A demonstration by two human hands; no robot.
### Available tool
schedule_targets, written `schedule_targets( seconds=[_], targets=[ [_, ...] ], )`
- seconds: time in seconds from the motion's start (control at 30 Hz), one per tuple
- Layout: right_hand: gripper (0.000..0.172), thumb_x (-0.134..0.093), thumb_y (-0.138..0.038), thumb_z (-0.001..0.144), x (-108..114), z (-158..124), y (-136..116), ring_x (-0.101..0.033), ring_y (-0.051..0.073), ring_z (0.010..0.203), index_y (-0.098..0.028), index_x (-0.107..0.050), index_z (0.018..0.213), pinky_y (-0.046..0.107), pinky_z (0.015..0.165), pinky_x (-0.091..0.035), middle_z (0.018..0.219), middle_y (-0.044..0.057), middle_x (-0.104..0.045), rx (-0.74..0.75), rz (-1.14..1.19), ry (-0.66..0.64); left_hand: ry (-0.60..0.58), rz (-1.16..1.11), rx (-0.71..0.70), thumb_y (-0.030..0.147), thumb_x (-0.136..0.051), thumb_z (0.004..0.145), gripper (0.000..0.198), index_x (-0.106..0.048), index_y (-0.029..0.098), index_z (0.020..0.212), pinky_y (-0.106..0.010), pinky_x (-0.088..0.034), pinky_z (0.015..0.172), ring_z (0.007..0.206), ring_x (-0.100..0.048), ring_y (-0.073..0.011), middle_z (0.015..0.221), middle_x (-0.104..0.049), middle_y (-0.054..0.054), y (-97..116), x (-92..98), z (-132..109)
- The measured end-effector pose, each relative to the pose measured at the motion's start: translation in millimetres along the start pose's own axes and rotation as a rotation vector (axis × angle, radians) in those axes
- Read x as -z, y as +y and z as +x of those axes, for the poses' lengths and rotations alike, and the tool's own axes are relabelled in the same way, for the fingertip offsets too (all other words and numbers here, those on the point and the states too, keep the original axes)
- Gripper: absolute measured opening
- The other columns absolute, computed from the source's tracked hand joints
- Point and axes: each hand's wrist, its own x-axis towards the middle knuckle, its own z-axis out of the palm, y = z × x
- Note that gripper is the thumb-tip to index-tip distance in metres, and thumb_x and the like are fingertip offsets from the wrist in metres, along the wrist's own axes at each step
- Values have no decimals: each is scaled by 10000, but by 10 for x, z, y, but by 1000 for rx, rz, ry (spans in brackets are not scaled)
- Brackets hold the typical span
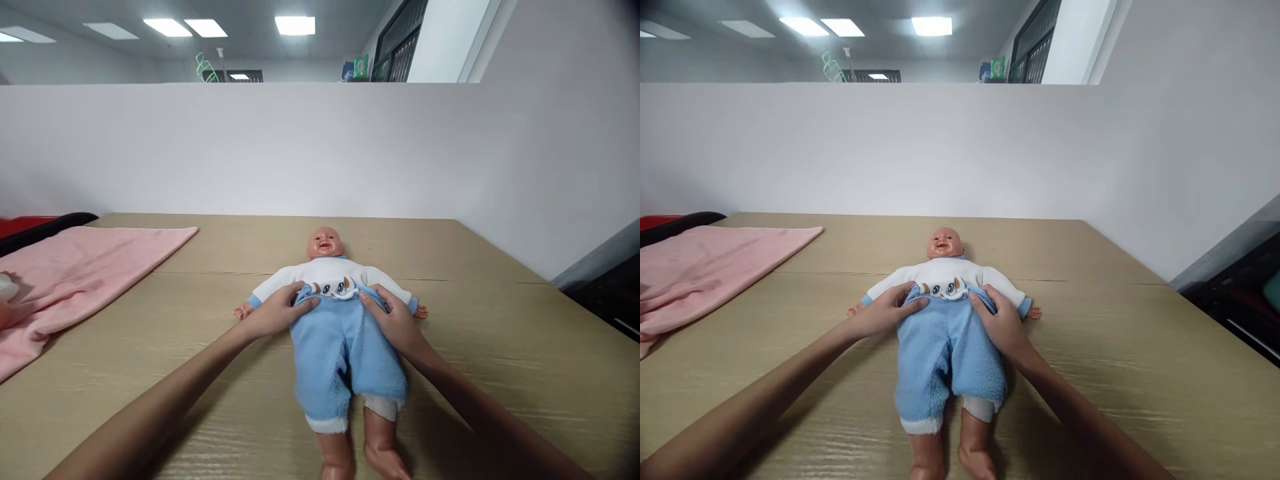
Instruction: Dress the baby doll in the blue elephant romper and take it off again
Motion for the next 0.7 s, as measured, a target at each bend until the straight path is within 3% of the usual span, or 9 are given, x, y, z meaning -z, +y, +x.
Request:
schedule_targets(
  seconds=[0.1, 0.17, 0.23, 0.3, 0.4, 0.5, 0.7],
  targets=[
    [301, -648, -547, 1020, 5, 4, -85, -655, 304, 1040, -254, -687, 966, 426, 1013, -481, 1026, 75, -712, 121, -125, 93, -8, 38, 15, 692, -667, 978, 503, -713, 194, 1035, -320, -444, 798, 921, -602, -232, 975, -685, -18, 45, 4, -43],
    [273, -624, -517, 1031, 0, 13, -159, -648, 302, 1031, -261, -660, 943, 428, 1002, -475, 1017, 79, -698, 170, -188, 159, 85, 130, -44, 652, -689, 980, 453, -717, 201, 1014, -340, -454, 883, 1037, -599, -266, 1049, -687, -45, 84, 1, -61],
    [285, -563, -518, 1063, -12, 51, -207, -643, 282, 949, -270, -621, 933, 406, 929, -479, 950, 58, -687, 151, -228, 178, 197, 189, -114, 607, -656, 1018, 397, -694, 212, 1012, -354, -445, 943, 1092, -578, -271, 1100, -670, -60, 94, -17, -47],
    [320, -522, -550, 1079, -18, 129, -195, -625, 263, 856, -271, -614, 950, 383, 850, -472, 873, 31, -675, 82, -230, 132, 242, 147, -90, 608, -595, 1053, 393, -640, 220, 1012, -343, -445, 868, 958, -569, -236, 1000, -638, -32, 61, -43, 1],
    [392, -543, -620, 1050, 8, 284, -66, -646, 268, 904, -253, -671, 993, 375, 875, -491, 921, 34, -715, 3, -130, -16, 201, -54, 32, 657, -571, 1042, 437, -599, 221, 1025, -322, -428, 762, 820, -533, -205, 890, -592, 7, -41, -73, 92],
    [449, -569, -662, 1015, 82, 375, 102, -687, 284, 993, -241, -720, 977, 376, 921, -530, 993, 40, -762, -10, -41, -135, 113, -183, 67, 679, -626, 993, 493, -661, 200, 1106, -341, -454, 898, 1020, -602, -250, 1086, -682, -47, -142, -57, 123],
    [532, -587, -720, 996, 226, 251, 226, -646, 266, 833, -233, -702, 817, 352, 748, -510, 836, 28, -720, -33, -66, -125, -90, -101, 150, 733, -670, 946, 536, -711, 201, 995, -347, -471, 869, 995, -627, -275, 992, -704, -28, -202, 125, -11]
  ],
)
